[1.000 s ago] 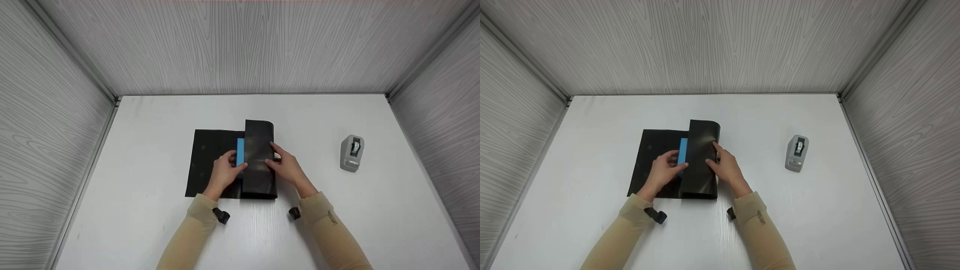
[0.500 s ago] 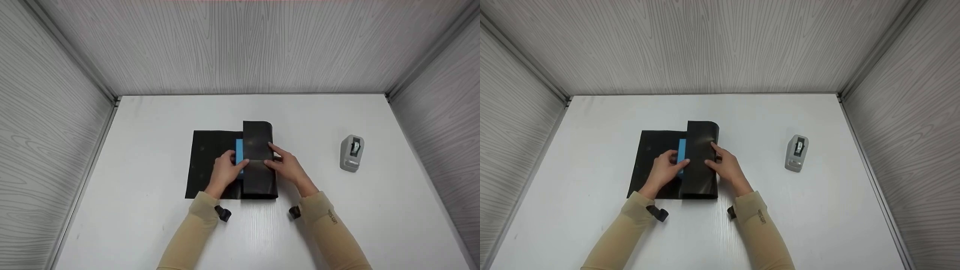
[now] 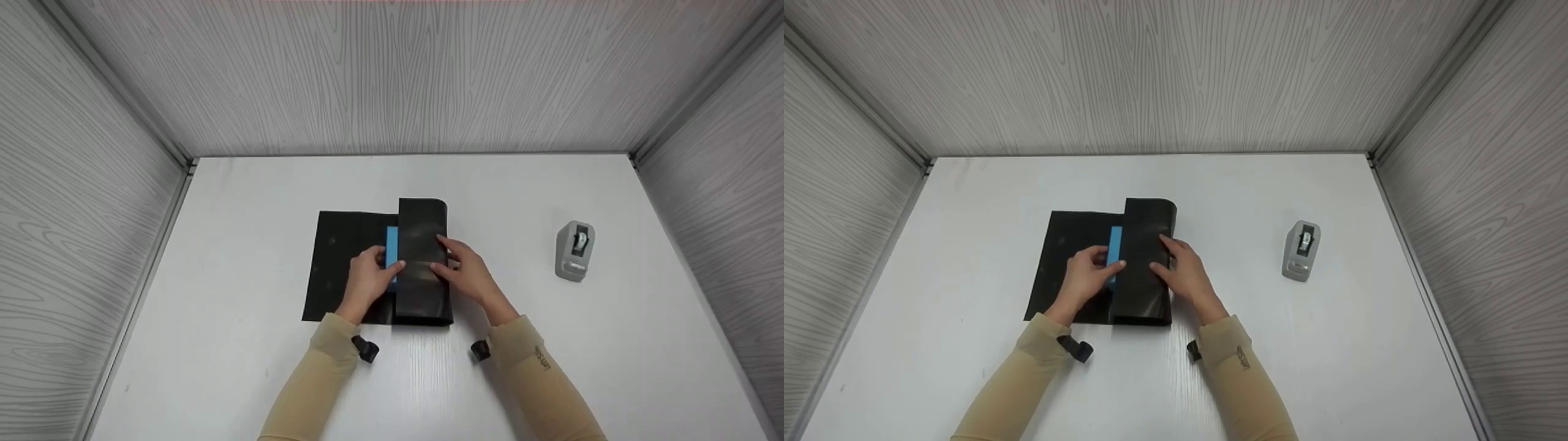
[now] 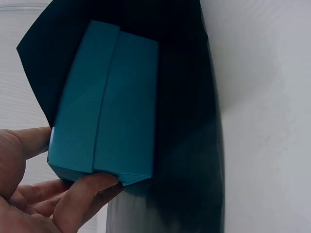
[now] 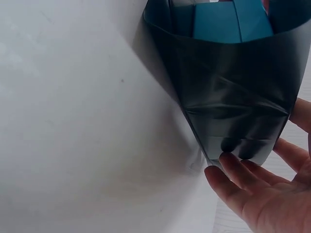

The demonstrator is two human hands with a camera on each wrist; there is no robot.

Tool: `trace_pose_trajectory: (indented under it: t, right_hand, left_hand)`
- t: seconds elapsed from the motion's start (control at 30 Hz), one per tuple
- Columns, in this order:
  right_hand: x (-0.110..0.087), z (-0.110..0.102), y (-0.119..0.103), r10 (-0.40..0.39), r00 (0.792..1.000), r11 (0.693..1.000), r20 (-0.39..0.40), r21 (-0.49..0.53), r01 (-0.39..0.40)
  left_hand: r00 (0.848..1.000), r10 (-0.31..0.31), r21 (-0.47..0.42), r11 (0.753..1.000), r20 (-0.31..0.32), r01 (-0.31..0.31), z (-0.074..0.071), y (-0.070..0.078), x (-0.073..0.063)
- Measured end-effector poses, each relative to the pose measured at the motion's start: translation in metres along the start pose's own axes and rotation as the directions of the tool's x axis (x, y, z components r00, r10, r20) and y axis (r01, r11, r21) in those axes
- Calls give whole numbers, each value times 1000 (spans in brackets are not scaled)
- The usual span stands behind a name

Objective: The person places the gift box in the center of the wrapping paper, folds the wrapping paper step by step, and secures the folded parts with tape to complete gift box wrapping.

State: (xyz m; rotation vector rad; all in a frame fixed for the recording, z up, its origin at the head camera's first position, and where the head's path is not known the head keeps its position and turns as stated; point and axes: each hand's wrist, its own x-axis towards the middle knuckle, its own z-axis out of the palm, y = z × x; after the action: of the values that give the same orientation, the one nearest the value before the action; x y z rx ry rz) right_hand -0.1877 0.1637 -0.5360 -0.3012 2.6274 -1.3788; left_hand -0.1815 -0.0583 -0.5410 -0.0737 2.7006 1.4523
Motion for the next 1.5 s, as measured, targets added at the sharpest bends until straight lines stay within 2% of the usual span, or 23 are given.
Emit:
trace_pose_trajectory:
  t: [0.17,0.4,0.67,0.93,1.5]
  right_hand:
    - [1,0,1,-22,1000,1000,7,-4,22]
    - [2,1,3,-2,1000,1000,1,9,2]
    - [0,5,3,53,999,997,3,51,-53]
    - [0,5,2,43,999,999,-3,32,-43]
    - [0,6,0,83,996,995,-16,62,-81]
  left_hand:
    - [1000,-2,-4,1000,-3,2,1,0,0]
    - [1000,-4,9,1000,-8,4,1,0,0]
    - [1000,-5,-18,1000,-9,5,2,1,-2]
    - [1000,-14,-20,1000,-2,14,1,2,-3]
    - [1000,-13,-10,1000,1,13,1,4,-3]
